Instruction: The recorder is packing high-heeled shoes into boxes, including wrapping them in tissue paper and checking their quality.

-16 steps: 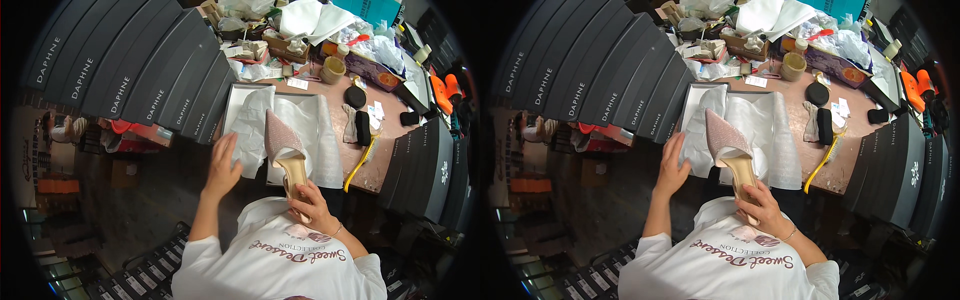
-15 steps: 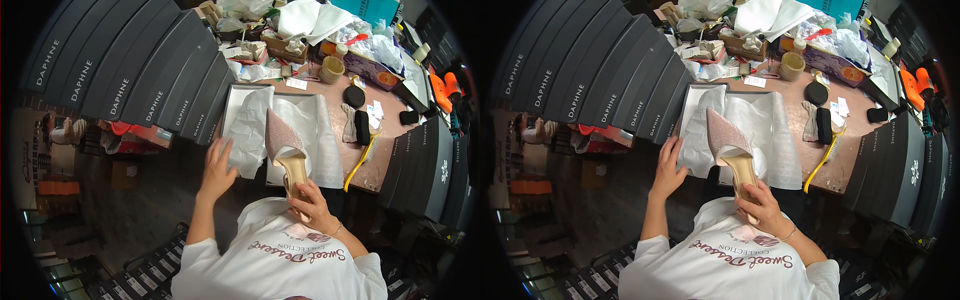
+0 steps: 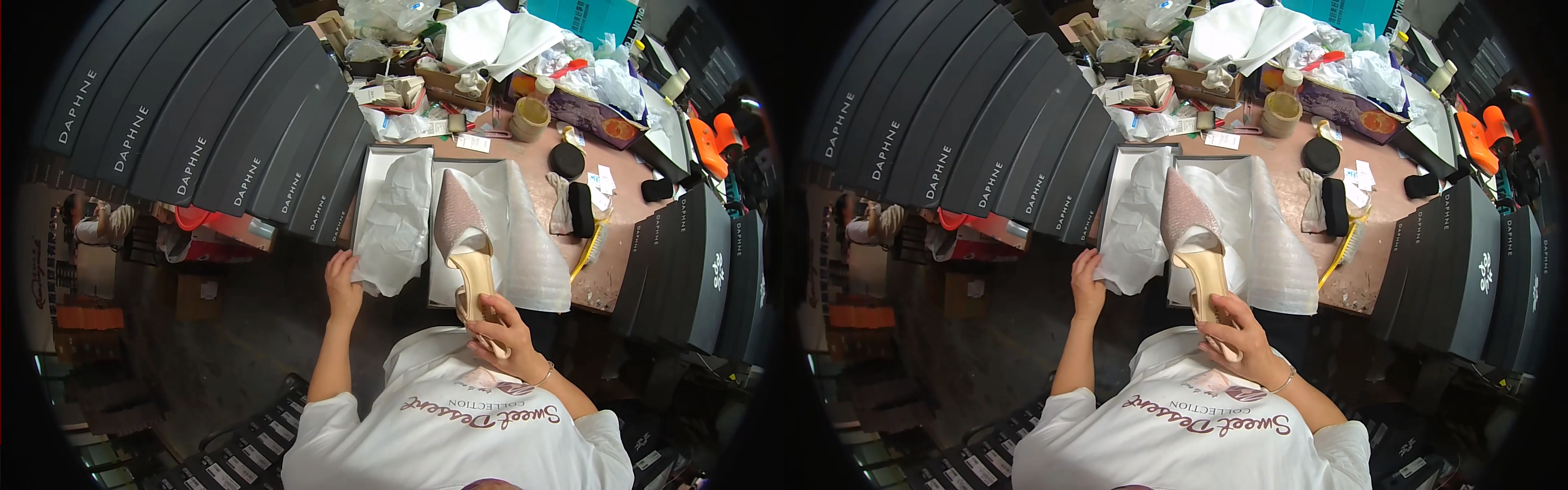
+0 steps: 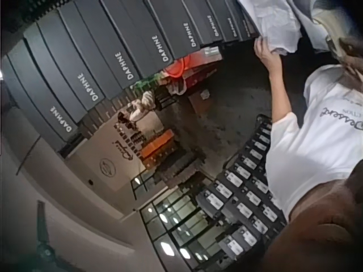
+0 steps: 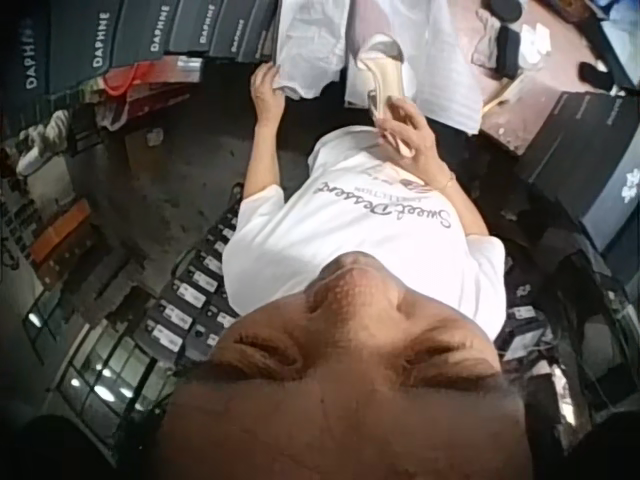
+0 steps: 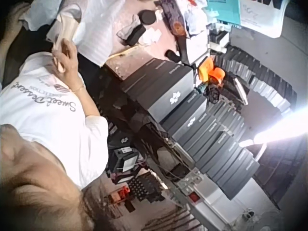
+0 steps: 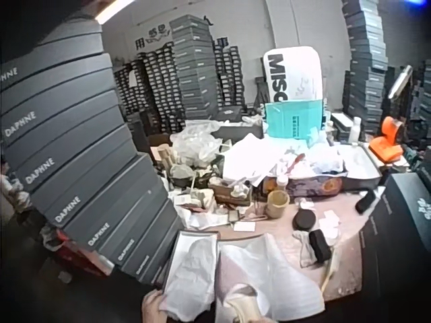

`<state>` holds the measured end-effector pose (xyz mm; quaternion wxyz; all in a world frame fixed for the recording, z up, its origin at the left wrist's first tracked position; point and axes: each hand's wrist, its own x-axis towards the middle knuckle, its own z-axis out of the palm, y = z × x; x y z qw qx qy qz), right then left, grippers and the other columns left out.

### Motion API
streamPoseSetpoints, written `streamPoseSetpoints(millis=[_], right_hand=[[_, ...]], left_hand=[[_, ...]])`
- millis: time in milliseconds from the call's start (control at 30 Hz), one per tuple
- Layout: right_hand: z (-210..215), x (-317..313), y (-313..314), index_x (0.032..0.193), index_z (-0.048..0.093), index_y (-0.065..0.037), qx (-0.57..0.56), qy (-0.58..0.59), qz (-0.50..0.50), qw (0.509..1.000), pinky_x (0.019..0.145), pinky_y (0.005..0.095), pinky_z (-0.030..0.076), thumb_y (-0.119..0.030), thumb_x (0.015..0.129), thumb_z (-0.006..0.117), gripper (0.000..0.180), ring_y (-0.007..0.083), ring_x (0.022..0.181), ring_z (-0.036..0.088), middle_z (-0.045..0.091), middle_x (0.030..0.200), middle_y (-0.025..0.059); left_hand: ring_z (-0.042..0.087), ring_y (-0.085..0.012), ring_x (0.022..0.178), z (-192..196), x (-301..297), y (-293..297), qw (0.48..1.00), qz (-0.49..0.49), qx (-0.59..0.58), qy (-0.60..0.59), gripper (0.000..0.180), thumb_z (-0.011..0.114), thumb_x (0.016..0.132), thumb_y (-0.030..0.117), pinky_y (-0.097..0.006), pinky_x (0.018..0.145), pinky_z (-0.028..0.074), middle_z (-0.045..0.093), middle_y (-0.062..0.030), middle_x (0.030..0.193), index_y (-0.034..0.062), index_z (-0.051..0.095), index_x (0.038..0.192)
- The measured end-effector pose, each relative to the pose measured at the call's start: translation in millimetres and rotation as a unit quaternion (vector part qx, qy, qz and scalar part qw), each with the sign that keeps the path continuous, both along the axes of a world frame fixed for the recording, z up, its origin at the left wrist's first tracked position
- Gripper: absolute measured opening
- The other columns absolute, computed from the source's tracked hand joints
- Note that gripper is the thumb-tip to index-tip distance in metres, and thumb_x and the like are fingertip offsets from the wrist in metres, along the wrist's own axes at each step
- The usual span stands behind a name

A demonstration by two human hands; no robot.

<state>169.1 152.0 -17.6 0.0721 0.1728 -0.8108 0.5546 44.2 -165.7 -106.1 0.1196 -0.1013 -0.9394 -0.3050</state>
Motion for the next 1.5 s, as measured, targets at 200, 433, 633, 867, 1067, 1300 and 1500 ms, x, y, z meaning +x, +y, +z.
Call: streamPoseSetpoints(millis=[200,433,633,867,1067,1300,1500], right_hand=[[3,-2,2,0.104,0.067,-0.009,-0.013,0.002,-0.01,1.0,0.098,0.0408,0.045,0.001,0.066,0.078,0.041,0.0373,0.124,0.045,0.042,0.131,0.0178],[6,2,10,0.105,0.066,-0.006,-0.118,-0.081,-0.014,0.99,0.103,0.04,0.038,-0.003,0.07,0.075,0.036,0.0333,0.126,0.043,0.042,0.134,0.0178],[-5,10,27,0.107,0.064,-0.004,-0.334,-0.173,-0.038,0.926,0.106,0.0391,0.03,-0.014,0.074,0.074,0.035,0.0297,0.128,0.04,0.038,0.14,0.0179],[-10,14,38,0.108,0.064,-0.003,-0.535,-0.217,-0.014,0.816,0.105,0.0394,0.034,-0.017,0.072,0.077,0.041,0.0294,0.127,0.041,0.038,0.14,0.0196],[12,13,77,0.102,0.067,0.002,-0.466,-0.215,0.084,0.854,0.097,0.0414,0.044,-0.03,0.072,0.074,0.045,0.0365,0.112,0.055,0.05,0.126,0.0289],[70,-15,48,0.125,0.05,0.006,-0.426,-0.305,0.101,0.846,0.095,0.037,0.045,-0.033,0.08,0.068,0.062,0.0289,0.116,0.054,0.05,0.129,0.0242],[25,-65,20,0.131,0.042,-0.005,-0.637,-0.331,-0.022,0.696,0.095,0.047,0.048,-0.042,0.093,0.051,0.054,0.0283,0.118,0.051,0.05,0.127,0.0148]], left_hand=[[0.059,-0.0123,0.091,32,-15,37,0.92,0.113,0.376,0.002,0.022,0.052,0.086,-0.008,-0.025,0.083,0.047,0.062,-0.0055,0.097,-0.0035,0.058,0.107],[0.06,-0.0175,0.091,66,-41,96,0.943,-0.035,0.323,0.071,0.026,0.051,0.079,-0.011,-0.027,0.083,0.047,0.06,-0.0057,0.096,-0.002,0.062,0.101],[0.061,-0.03,0.079,90,-56,114,0.98,-0.152,0.107,0.066,0.033,0.054,0.076,-0.006,-0.035,0.071,0.049,0.06,-0.0132,0.087,0.0045,0.065,0.105],[0.061,-0.0172,0.072,95,-62,124,0.961,-0.132,0.213,-0.121,0.035,0.053,0.081,-0.003,-0.029,0.066,0.048,0.063,-0.0098,0.086,0.0042,0.058,0.114],[0.054,-0.0025,0.067,83,-85,127,0.934,-0.103,0.313,-0.14,0.013,0.06,0.083,0.0,-0.018,0.056,0.042,0.062,0.0015,0.082,-0.0016,0.064,0.095],[0.055,-0.0059,0.065,137,-73,135,0.923,-0.051,0.378,-0.044,0.019,0.066,0.074,-0.006,-0.02,0.058,0.044,0.06,-0.0019,0.079,-0.001,0.065,0.092],[0.046,-0.0038,0.061,160,-47,118,0.963,-0.098,0.249,-0.009,0.024,0.062,0.072,-0.009,-0.019,0.055,0.04,0.058,0.0011,0.082,-0.0001,0.066,0.093]])
